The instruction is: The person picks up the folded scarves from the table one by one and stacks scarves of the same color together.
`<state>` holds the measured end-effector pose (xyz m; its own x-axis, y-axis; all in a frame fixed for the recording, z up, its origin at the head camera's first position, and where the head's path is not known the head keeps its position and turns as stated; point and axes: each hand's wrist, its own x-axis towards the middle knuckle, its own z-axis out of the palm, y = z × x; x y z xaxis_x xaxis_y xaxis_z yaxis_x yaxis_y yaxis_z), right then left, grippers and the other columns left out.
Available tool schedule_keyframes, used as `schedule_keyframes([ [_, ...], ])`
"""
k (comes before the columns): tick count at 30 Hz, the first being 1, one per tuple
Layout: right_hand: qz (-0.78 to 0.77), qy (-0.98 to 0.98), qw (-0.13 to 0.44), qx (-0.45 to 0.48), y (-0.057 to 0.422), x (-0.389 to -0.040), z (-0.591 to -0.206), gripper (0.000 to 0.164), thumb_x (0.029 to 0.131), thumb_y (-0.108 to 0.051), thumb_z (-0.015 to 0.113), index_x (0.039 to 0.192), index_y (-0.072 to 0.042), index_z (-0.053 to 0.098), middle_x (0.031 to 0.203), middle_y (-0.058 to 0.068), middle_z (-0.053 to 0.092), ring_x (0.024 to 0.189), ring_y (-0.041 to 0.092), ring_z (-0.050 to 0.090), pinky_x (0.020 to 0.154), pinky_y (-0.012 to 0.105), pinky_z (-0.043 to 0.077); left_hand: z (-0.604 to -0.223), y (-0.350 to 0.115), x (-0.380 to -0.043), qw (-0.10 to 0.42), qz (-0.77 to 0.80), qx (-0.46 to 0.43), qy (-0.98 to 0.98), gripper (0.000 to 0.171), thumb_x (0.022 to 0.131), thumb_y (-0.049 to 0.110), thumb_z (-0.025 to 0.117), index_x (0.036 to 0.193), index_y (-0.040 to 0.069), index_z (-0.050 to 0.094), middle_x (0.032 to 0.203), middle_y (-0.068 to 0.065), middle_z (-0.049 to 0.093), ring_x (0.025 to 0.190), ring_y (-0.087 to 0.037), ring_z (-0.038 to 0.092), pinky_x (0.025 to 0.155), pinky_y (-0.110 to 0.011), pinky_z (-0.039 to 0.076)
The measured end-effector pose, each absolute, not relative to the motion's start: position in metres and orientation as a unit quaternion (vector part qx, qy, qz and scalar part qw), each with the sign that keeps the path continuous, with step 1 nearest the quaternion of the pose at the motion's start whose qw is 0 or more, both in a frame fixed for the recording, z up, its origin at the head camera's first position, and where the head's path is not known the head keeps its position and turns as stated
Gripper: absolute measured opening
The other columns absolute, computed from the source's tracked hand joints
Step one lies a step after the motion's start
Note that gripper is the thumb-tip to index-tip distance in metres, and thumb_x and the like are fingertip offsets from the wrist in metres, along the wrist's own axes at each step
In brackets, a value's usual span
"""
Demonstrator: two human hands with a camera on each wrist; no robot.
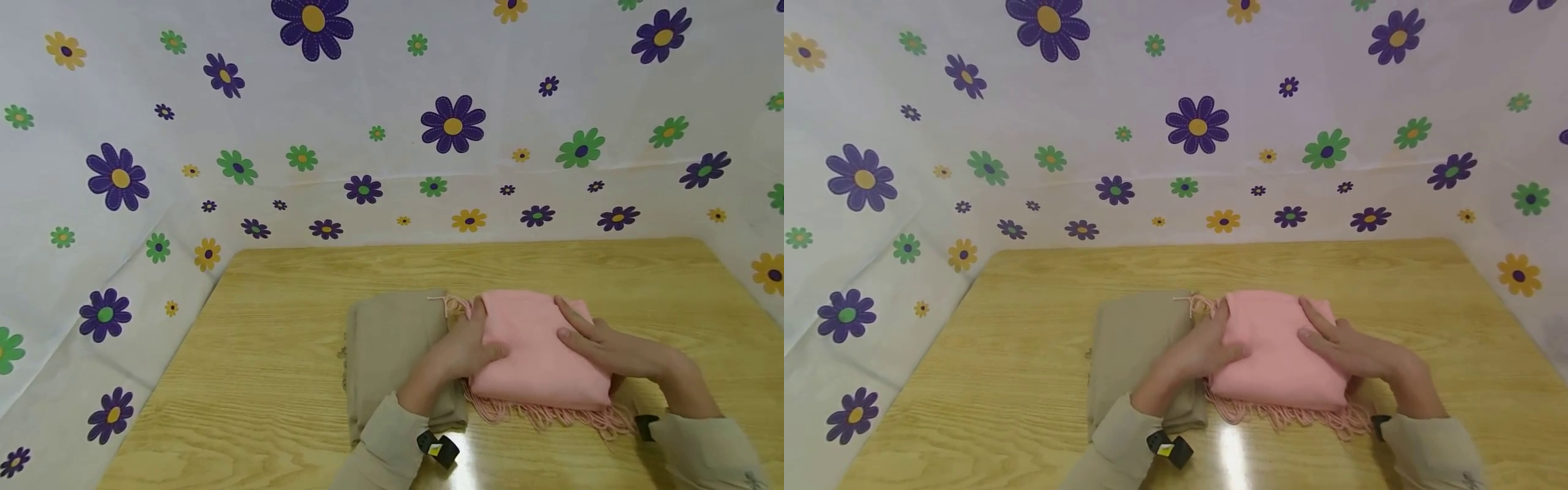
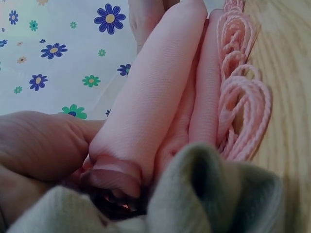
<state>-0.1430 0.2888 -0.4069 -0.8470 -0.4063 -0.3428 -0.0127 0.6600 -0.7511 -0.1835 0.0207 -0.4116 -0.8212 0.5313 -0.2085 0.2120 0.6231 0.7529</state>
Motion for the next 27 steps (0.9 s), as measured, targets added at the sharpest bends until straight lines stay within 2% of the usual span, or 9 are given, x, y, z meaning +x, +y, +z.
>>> schedule_keyframes([
  [4,-0.382,0.884,0.243,-0.12,0.286,-0.147,-0.408,0.074,0.107,-0.042,0.036,0.159,-0.017,-0.01,0.16,0.031,-0.012,0.135,0.067,-0.014,0.098,0.081,0.011,-0.412,0.019,-0.189,0.216,0.387,0.22,0.869,0.093,0.096,0.029,0.065,0.157,-0.002,0.002,0.152,-0.032,0.032,0.14,-0.037,0.037,0.112,-0.043,0.035],
  [5,-0.377,0.886,0.241,-0.123,0.286,-0.148,-0.408,0.074,0.107,-0.042,0.036,0.159,-0.015,-0.01,0.159,0.034,-0.008,0.136,0.068,0.004,0.099,0.078,0.019,-0.413,0.019,-0.191,0.218,0.389,0.224,0.867,0.093,0.097,0.029,0.064,0.158,-0.001,0.002,0.152,-0.031,0.032,0.14,-0.036,0.037,0.112,-0.043,0.034],
  [7,-0.374,0.887,0.239,-0.126,0.283,-0.151,-0.406,0.074,0.108,-0.042,0.035,0.159,-0.013,-0.009,0.158,0.036,-0.006,0.136,0.068,0.007,0.1,0.077,0.021,-0.414,0.017,-0.195,0.223,0.395,0.235,0.86,0.092,0.097,0.029,0.064,0.158,0.0,0.002,0.152,-0.03,0.034,0.138,-0.035,0.04,0.111,-0.042,0.036],
  [11,-0.373,0.886,0.24,-0.131,0.279,-0.157,-0.405,0.071,0.108,-0.04,0.035,0.16,-0.011,-0.005,0.139,0.044,0.036,0.095,0.051,0.058,0.088,0.055,0.046,-0.417,0.013,-0.203,0.24,0.417,0.245,0.842,0.09,0.096,0.027,0.064,0.159,0.004,0.004,0.156,-0.026,0.03,0.143,-0.032,0.033,0.114,-0.041,0.031],
  [13,-0.372,0.887,0.238,-0.132,0.277,-0.16,-0.406,0.069,0.108,-0.039,0.035,0.16,-0.011,-0.002,0.124,0.042,0.049,0.082,0.04,0.06,0.079,0.048,0.049,-0.418,0.012,-0.206,0.25,0.433,0.244,0.831,0.09,0.096,0.025,0.065,0.159,0.005,0.004,0.159,-0.023,0.024,0.148,-0.032,0.018,0.118,-0.041,0.024],
  [16,-0.366,0.893,0.221,-0.14,0.277,-0.163,-0.408,0.067,0.108,-0.038,0.035,0.16,-0.011,0.003,0.134,0.043,0.042,0.077,0.03,0.058,0.079,0.045,0.048,-0.419,0.011,-0.209,0.259,0.441,0.248,0.823,0.09,0.096,0.024,0.064,0.159,0.005,0.003,0.162,-0.022,0.013,0.15,-0.033,-0.001,0.12,-0.042,0.015],
  [19,-0.353,0.903,0.192,-0.15,0.278,-0.166,-0.411,0.065,0.108,-0.038,0.035,0.16,-0.01,0.008,0.155,0.04,0.012,0.121,0.054,0.045,0.096,0.063,0.037,-0.419,0.011,-0.211,0.266,0.437,0.251,0.822,0.091,0.097,0.026,0.063,0.159,0.005,0.0,0.163,-0.02,0.002,0.149,-0.035,-0.012,0.121,-0.045,0.008],
  [22,-0.357,0.904,0.183,-0.15,0.279,-0.17,-0.415,0.064,0.109,-0.038,0.035,0.16,-0.01,0.01,0.157,0.038,0.008,0.137,0.066,0.011,0.099,0.075,0.025,-0.42,0.009,-0.213,0.275,0.431,0.254,0.821,0.093,0.098,0.03,0.06,0.159,0.005,-0.006,0.163,-0.021,-0.008,0.148,-0.035,-0.017,0.121,-0.048,0.006],
  [27,-0.368,0.9,0.185,-0.145,0.28,-0.175,-0.416,0.063,0.108,-0.038,0.035,0.16,-0.01,0.011,0.158,0.036,0.007,0.139,0.065,0.004,0.101,0.078,0.017,-0.421,0.006,-0.214,0.289,0.429,0.272,0.811,0.094,0.1,0.034,0.055,0.157,0.005,-0.014,0.161,-0.021,-0.017,0.146,-0.034,-0.023,0.121,-0.047,0.008],
])
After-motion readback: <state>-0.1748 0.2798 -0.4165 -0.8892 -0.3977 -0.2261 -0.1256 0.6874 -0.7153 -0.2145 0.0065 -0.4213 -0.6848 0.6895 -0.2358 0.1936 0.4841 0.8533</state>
